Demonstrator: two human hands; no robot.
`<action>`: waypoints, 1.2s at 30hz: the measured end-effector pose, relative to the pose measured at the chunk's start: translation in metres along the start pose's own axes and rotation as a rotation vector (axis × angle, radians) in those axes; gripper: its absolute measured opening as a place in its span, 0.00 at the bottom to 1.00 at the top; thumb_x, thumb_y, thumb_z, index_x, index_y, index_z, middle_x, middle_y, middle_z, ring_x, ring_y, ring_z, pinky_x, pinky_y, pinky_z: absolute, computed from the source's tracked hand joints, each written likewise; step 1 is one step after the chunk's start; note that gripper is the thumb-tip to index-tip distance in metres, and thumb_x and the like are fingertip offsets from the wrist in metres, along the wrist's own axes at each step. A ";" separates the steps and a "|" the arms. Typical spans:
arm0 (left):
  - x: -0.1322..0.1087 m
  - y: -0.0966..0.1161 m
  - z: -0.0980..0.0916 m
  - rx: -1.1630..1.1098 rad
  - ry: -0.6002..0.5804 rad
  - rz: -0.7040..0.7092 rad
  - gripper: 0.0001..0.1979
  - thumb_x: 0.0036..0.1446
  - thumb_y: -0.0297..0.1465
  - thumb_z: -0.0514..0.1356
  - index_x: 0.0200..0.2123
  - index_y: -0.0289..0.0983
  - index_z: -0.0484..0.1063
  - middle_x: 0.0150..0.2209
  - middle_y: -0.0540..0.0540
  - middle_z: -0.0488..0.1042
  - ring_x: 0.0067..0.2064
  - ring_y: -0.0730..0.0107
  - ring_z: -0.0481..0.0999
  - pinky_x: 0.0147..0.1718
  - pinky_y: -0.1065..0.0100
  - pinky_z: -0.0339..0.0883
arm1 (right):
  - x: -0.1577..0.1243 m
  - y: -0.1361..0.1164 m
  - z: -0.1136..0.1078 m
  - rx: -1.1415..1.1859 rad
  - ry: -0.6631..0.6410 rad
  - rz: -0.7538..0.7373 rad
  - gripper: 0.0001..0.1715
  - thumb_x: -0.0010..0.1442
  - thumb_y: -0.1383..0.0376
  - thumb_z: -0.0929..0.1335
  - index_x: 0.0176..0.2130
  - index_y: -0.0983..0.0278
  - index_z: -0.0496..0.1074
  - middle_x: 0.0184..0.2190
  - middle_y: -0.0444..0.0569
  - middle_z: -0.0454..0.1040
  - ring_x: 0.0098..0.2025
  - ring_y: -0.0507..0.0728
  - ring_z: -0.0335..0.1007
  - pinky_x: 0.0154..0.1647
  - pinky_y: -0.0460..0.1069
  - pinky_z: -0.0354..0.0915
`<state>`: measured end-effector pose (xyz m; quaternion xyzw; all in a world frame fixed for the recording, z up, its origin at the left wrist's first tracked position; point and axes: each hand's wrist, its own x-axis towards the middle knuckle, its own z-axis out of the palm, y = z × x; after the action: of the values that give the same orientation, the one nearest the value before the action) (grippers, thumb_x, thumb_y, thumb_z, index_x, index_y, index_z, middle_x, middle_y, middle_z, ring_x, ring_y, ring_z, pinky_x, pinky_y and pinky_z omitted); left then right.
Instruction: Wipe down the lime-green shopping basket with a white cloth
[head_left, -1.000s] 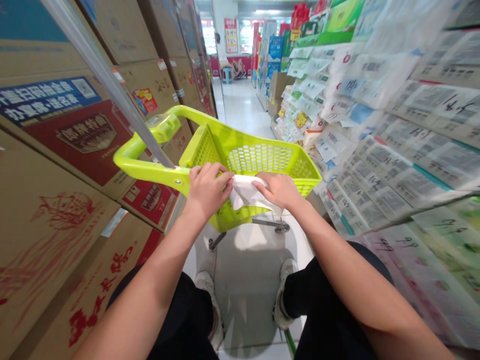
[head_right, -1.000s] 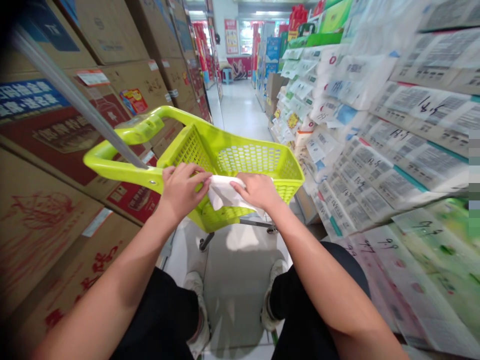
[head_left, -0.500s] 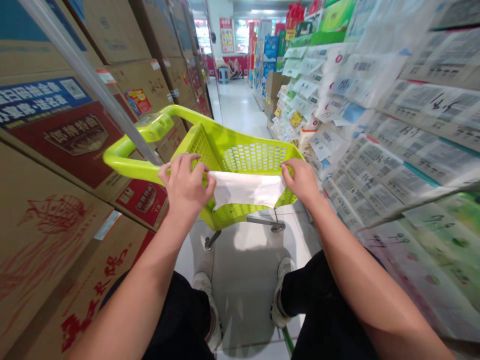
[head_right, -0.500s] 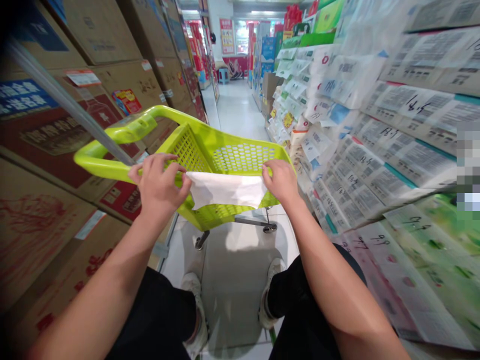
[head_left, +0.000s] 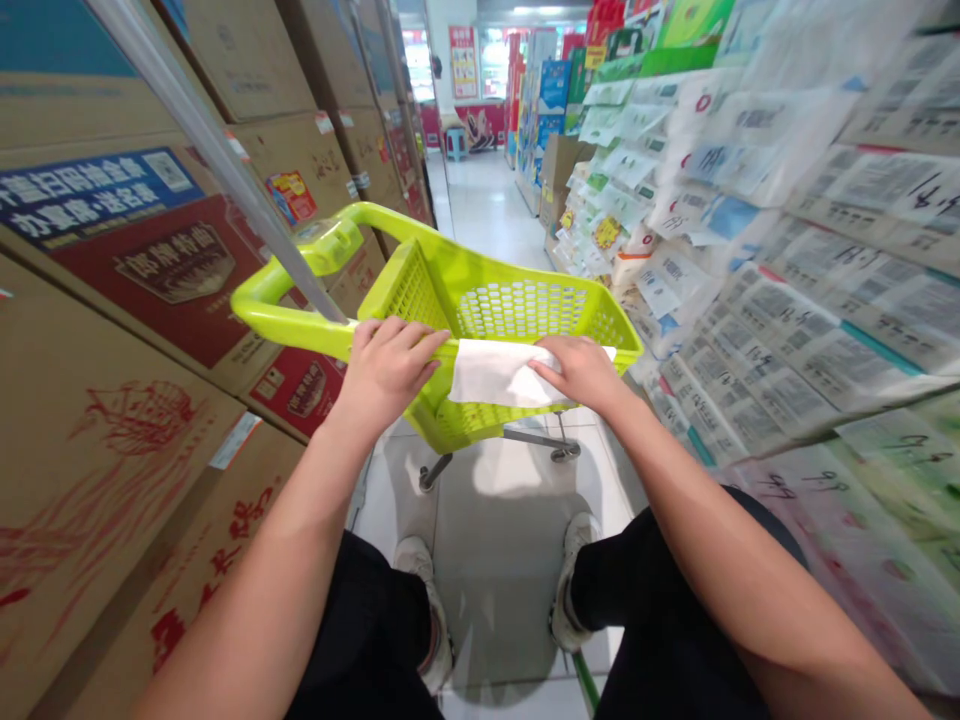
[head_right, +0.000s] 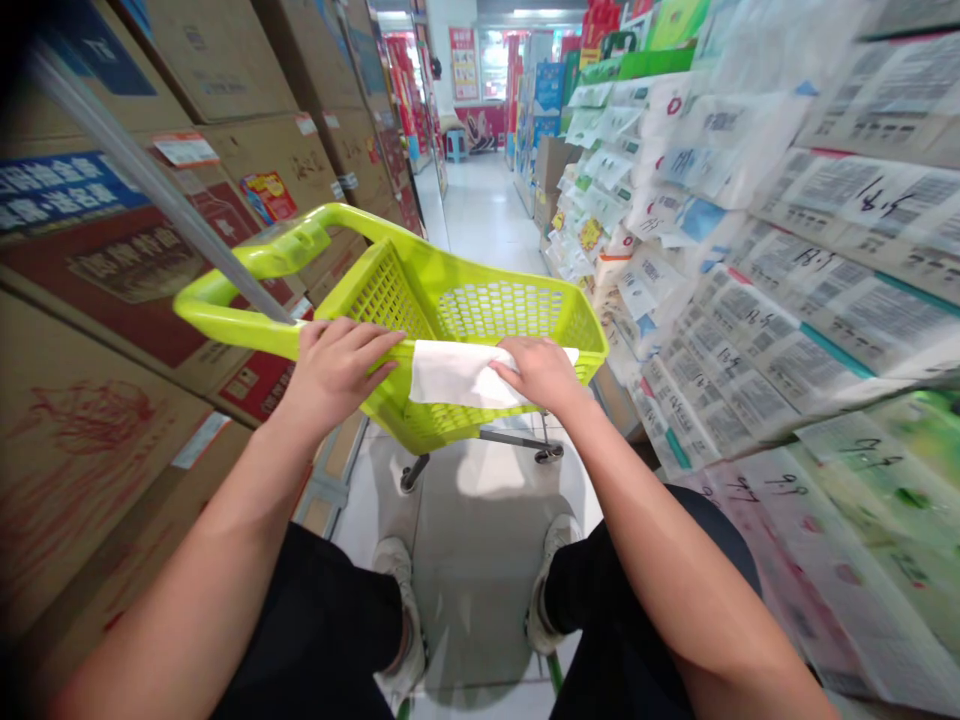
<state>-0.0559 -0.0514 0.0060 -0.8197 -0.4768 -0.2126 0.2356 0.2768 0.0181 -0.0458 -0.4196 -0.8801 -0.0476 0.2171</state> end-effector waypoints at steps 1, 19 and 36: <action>0.000 0.002 0.000 -0.009 0.005 -0.009 0.19 0.70 0.33 0.57 0.61 0.43 0.76 0.52 0.41 0.83 0.51 0.49 0.76 0.53 0.48 0.58 | -0.003 0.004 -0.003 -0.006 -0.006 -0.004 0.28 0.77 0.48 0.61 0.55 0.65 0.77 0.51 0.57 0.84 0.53 0.66 0.78 0.52 0.55 0.63; 0.007 0.031 -0.001 -0.019 0.010 -0.145 0.20 0.72 0.41 0.54 0.60 0.42 0.74 0.64 0.37 0.71 0.56 0.49 0.73 0.57 0.46 0.55 | 0.065 -0.090 -0.019 -0.023 -0.216 0.007 0.32 0.79 0.44 0.55 0.58 0.58 0.77 0.50 0.55 0.85 0.49 0.66 0.81 0.44 0.53 0.63; 0.011 0.028 0.007 0.085 -0.013 -0.107 0.17 0.69 0.29 0.54 0.56 0.40 0.76 0.45 0.38 0.79 0.51 0.44 0.72 0.52 0.43 0.55 | 0.035 -0.050 -0.010 -0.193 -0.194 0.238 0.53 0.66 0.25 0.54 0.47 0.62 0.83 0.40 0.62 0.85 0.44 0.70 0.82 0.42 0.55 0.68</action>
<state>-0.0249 -0.0517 0.0011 -0.7838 -0.5298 -0.1992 0.2553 0.2230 0.0082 -0.0172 -0.5425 -0.8322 -0.0649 0.0942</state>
